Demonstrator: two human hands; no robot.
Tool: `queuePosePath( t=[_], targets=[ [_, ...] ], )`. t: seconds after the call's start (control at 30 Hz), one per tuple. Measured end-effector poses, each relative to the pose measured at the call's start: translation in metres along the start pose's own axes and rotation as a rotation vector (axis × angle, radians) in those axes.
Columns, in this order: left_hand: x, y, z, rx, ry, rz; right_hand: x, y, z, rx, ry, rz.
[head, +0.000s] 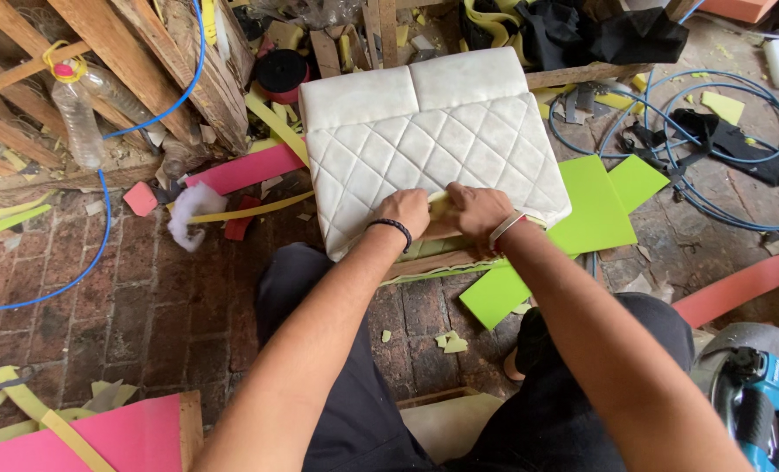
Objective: The person attaches a white quilted fabric cover to a chair seat using a pneumatic staple gun. They repeatedly pull the fabric taut and drive staples along the edges to secure it in place.
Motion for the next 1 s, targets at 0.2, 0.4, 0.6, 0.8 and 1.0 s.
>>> queuePosePath(
  t=[0.2, 0.4, 0.6, 0.8, 1.0],
  targets=[
    [0.006, 0.013, -0.012, -0.118, -0.06, 0.174, 0.02, -0.016, 0.002, 0.023, -0.204, -0.203],
    [-0.012, 0.013, -0.023, -0.113, 0.045, 0.277, 0.003, -0.02, -0.016, -0.076, -0.156, -0.343],
    [-0.032, 0.006, -0.031, -0.338, 0.264, 0.254, -0.025, -0.025, -0.037, 0.081, 0.307, -0.324],
    [-0.058, 0.006, -0.038, -0.349, 0.053, 0.369, -0.037, -0.024, -0.059, 0.141, 0.563, -0.219],
    [-0.034, 0.013, -0.025, -0.324, -0.313, 0.323, -0.037, -0.019, -0.061, 0.149, 0.712, -0.163]
  ],
)
Point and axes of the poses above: each hand's wrist, its own z-axis towards the middle knuckle, its own x-axis out of the back of the hand, y = z × x, the point moved 6 cm from there along z, towards the middle knuckle, and after that the axes turned 5 degrees about -z, right-handed, at the moved point
